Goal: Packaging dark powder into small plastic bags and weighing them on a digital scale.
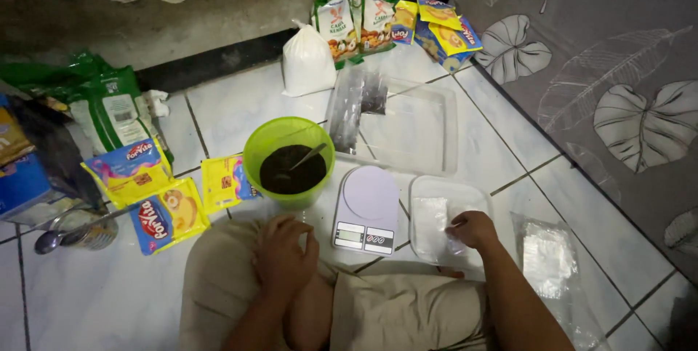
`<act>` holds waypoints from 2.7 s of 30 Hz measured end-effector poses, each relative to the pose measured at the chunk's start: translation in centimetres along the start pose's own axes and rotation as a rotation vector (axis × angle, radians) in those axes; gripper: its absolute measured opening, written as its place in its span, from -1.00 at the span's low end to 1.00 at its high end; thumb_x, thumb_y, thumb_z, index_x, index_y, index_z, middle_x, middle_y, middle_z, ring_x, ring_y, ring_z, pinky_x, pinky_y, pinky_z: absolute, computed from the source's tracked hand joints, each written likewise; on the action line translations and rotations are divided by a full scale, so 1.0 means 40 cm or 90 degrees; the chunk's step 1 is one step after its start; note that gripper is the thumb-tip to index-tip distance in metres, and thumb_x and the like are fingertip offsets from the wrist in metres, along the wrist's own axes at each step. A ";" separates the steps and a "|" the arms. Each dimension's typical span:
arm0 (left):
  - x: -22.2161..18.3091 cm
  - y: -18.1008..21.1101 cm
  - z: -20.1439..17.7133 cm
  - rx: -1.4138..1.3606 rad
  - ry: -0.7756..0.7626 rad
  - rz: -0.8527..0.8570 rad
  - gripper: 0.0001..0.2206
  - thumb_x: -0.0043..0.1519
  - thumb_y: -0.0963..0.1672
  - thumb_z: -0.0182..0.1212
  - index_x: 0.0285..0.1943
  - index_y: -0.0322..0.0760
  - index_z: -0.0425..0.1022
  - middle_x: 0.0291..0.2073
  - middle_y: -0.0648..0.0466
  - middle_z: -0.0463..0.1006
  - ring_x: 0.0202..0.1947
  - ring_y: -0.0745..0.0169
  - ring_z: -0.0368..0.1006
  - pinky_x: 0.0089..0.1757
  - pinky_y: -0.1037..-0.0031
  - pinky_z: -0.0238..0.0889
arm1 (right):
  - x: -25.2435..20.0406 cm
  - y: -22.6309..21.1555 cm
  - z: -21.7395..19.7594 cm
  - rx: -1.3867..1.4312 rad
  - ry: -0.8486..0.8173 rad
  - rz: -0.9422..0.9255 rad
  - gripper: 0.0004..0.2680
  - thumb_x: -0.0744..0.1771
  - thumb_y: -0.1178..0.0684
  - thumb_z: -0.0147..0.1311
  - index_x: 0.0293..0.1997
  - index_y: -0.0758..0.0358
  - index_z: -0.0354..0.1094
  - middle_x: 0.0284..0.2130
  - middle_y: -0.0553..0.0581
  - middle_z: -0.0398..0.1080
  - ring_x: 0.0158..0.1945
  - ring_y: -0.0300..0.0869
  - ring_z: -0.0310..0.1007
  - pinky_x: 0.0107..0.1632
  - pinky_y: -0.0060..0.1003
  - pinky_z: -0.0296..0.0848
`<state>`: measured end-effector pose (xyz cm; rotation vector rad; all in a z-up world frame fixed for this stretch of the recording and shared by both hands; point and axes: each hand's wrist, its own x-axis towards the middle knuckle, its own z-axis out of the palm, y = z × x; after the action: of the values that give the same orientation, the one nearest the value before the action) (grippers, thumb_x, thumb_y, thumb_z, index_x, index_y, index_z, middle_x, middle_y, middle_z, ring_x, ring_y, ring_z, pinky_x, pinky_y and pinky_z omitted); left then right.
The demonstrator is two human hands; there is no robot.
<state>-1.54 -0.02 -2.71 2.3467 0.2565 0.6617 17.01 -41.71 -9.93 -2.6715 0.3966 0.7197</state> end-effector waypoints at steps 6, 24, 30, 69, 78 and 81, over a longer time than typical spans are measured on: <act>0.000 0.002 0.010 0.000 0.010 0.000 -0.85 0.00 -0.08 0.24 -0.30 -0.01 0.67 -0.21 0.15 0.59 -0.02 0.14 0.47 0.00 0.14 0.23 | -0.072 -0.021 -0.050 0.122 -0.001 0.013 -0.79 0.26 -0.01 0.34 -0.10 0.22 0.63 -0.34 0.12 0.65 -0.33 -0.17 0.60 -0.27 -0.27 0.51; -0.004 0.143 0.042 -0.029 -0.322 -0.063 -0.43 0.10 0.12 0.24 0.33 0.14 0.37 0.25 0.08 0.48 0.26 -0.06 0.35 0.19 -0.03 0.07 | -0.334 -0.183 0.023 0.502 -0.180 -0.321 -0.81 0.32 0.22 0.19 0.02 0.26 0.55 -0.31 0.15 0.60 -0.30 -0.12 0.59 -0.13 -0.18 0.59; 0.027 0.145 0.118 -0.412 -0.464 -0.464 -0.40 0.01 -0.02 0.40 0.30 -0.03 0.41 -0.14 0.09 0.61 -0.22 0.32 0.53 -0.23 0.51 0.39 | -0.417 -0.287 0.063 0.559 -0.187 -0.329 -0.78 0.29 0.27 0.26 0.04 0.33 0.55 -0.45 0.08 0.54 -0.33 -0.24 0.49 -0.19 -0.36 0.49; -0.022 0.054 0.232 -0.670 -0.264 -0.462 -0.45 -0.08 -0.19 0.67 0.08 -0.47 0.53 -0.31 -0.23 0.65 -0.44 0.19 0.62 -0.39 0.53 0.57 | -0.338 -0.267 0.149 0.654 -0.138 -0.311 -0.91 0.30 0.23 0.28 -0.20 0.43 0.61 -0.51 0.25 0.56 -0.44 -0.18 0.54 -0.29 -0.24 0.63; -0.023 0.070 0.213 -0.649 -0.245 -0.407 -0.51 0.02 -0.23 0.56 0.13 -0.46 0.49 -0.31 -0.20 0.68 -0.48 0.27 0.57 -0.41 0.58 0.53 | -0.314 -0.258 0.160 0.688 -0.002 -0.345 -0.82 0.24 0.29 0.34 -0.12 0.43 0.51 -0.52 0.28 0.56 -0.56 -0.15 0.54 -0.41 -0.28 0.61; -0.024 0.066 0.219 -0.659 -0.227 -0.403 -0.55 0.02 -0.22 0.55 0.08 -0.47 0.51 -0.35 -0.20 0.67 -0.54 0.27 0.56 -0.46 0.58 0.51 | -0.331 -0.269 0.169 0.706 0.054 -0.359 -0.80 0.26 0.26 0.34 -0.09 0.36 0.44 -0.50 0.20 0.57 -0.54 -0.22 0.52 -0.40 -0.34 0.60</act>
<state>2.23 -7.25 -6.97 1.2361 0.3584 0.0050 6.87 -27.00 -5.75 -1.6146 0.0079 0.1131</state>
